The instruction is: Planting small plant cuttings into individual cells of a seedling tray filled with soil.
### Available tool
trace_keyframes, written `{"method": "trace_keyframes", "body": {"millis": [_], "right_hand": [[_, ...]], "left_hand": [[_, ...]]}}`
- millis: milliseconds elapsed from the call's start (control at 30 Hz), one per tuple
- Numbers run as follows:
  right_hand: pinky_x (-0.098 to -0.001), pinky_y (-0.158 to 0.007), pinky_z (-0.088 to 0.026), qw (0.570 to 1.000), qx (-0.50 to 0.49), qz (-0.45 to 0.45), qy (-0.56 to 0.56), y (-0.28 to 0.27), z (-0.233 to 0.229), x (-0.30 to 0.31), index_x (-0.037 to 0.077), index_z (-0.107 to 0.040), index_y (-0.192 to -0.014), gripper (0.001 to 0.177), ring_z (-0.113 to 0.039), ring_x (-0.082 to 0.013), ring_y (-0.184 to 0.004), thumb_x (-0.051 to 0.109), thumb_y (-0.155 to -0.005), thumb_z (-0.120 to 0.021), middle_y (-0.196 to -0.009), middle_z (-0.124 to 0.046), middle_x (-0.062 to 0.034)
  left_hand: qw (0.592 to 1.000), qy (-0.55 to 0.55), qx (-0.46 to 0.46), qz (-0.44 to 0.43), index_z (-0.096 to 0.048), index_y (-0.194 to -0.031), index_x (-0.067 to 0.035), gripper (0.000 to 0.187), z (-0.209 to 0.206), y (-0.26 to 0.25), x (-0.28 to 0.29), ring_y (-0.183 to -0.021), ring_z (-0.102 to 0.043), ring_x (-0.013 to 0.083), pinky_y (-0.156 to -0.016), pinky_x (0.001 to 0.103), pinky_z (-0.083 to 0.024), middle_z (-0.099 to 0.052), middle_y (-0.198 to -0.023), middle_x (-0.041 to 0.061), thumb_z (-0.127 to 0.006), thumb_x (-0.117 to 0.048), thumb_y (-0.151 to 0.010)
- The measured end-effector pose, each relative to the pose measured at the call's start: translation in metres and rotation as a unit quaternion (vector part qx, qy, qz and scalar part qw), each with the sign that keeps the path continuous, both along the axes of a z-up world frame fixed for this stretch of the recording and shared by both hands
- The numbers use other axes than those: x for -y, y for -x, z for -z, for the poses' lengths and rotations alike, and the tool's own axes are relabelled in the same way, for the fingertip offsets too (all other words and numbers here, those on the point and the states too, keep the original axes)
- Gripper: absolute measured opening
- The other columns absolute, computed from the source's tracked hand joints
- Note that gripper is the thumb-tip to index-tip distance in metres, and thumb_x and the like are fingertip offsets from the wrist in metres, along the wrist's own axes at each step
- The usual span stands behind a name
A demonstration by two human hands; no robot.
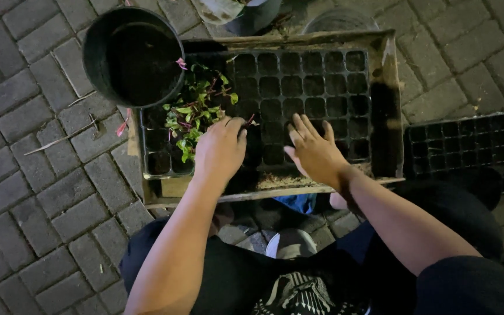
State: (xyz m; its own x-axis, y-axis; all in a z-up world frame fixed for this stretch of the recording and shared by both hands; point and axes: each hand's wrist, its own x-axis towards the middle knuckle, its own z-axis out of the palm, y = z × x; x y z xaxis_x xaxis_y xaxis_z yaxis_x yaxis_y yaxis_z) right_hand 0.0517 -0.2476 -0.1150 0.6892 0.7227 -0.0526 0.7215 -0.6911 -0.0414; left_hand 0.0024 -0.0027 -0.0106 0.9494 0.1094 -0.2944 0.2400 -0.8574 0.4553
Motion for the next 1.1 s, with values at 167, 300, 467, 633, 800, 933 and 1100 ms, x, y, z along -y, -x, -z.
{"method": "trace_keyframes", "body": {"millis": [167, 300, 467, 633, 800, 933, 1100], "right_hand": [[-0.0596, -0.116, -0.024, 0.998, -0.054, 0.016, -0.006, -0.001, -0.004, -0.009, 0.008, -0.049, -0.15, 0.053, -0.042, -0.0281, -0.149, 0.041, -0.11, -0.04, -0.158, -0.047, -0.0158], [-0.0592, -0.116, -0.025, 0.998, -0.063, 0.014, 0.009, -0.01, -0.022, -0.017, 0.009, -0.051, -0.149, 0.052, -0.044, -0.0248, -0.148, 0.043, -0.111, -0.037, -0.156, -0.05, -0.0133], [-0.0613, -0.116, -0.023, 1.0, -0.023, -0.008, 0.005, -0.017, -0.003, -0.015, 0.007, -0.047, -0.153, 0.056, -0.042, -0.0254, -0.149, 0.044, -0.111, -0.038, -0.159, -0.046, -0.0148], [-0.0682, -0.114, -0.023, 0.999, -0.047, -0.003, 0.018, -0.028, 0.016, -0.009, 0.007, -0.049, -0.151, 0.054, -0.045, -0.0281, -0.146, 0.043, -0.112, -0.037, -0.155, -0.051, -0.0153], [-0.0623, -0.111, -0.032, 0.981, -0.174, 0.058, -0.068, -0.029, -0.026, -0.026, 0.012, -0.054, -0.145, 0.058, -0.049, -0.0264, -0.142, 0.054, -0.111, -0.034, -0.149, -0.055, -0.0086], [-0.0506, -0.095, -0.053, 0.93, -0.269, 0.071, -0.238, -0.008, -0.045, -0.041, 0.015, -0.07, -0.124, 0.036, -0.067, -0.035, -0.117, 0.042, -0.101, -0.065, -0.12, -0.072, -0.012], [-0.0534, -0.106, -0.044, 0.99, -0.091, -0.023, -0.11, -0.015, -0.019, -0.038, 0.01, -0.057, -0.143, 0.054, -0.054, -0.029, -0.138, 0.048, -0.105, -0.053, -0.145, -0.058, -0.0116]], "left_hand": [[1.0, -0.008, 0.013, 0.025, -0.068, -0.127, -0.009, 0.033, 0.01, 0.0, 0.005, -0.115, -0.066, 0.037, -0.094, 0.049, -0.056, -0.07, -0.119, 0.013, -0.052, -0.026, -0.104], [0.999, -0.019, -0.014, 0.036, -0.068, -0.128, -0.012, 0.033, 0.014, 0.003, 0.008, -0.115, -0.067, 0.0335, -0.095, 0.046, -0.057, -0.069, -0.119, 0.01, -0.051, -0.027, -0.104], [0.998, -0.026, -0.017, 0.047, -0.068, -0.128, -0.012, 0.033, 0.019, 0.006, 0.012, -0.112, -0.068, 0.0341, -0.093, 0.047, -0.057, -0.068, -0.119, 0.01, -0.052, -0.028, -0.105], [0.997, -0.026, -0.039, 0.058, -0.067, -0.128, -0.012, 0.033, 0.021, 0.004, 0.012, -0.11, -0.068, 0.033, -0.09, 0.045, -0.057, -0.067, -0.116, 0.008, -0.051, -0.026, -0.104], [0.996, -0.035, -0.045, 0.071, -0.066, -0.129, -0.013, 0.032, 0.023, 0.007, 0.01, -0.111, -0.066, 0.0336, -0.09, 0.046, -0.057, -0.064, -0.116, 0.008, -0.052, -0.022, -0.101], [0.991, -0.054, -0.046, 0.115, -0.062, -0.133, -0.009, 0.038, 0.033, 0.012, 0.016, -0.115, -0.065, 0.0361, -0.091, 0.047, -0.057, -0.062, -0.121, 0.012, -0.053, -0.01, -0.096], [0.993, -0.09, -0.063, 0.049, -0.068, -0.121, -0.016, 0.029, 0.034, 0.004, 0.007, -0.107, -0.067, 0.0361, -0.084, 0.05, -0.058, -0.063, -0.112, 0.007, -0.053, -0.023, -0.097]]}}
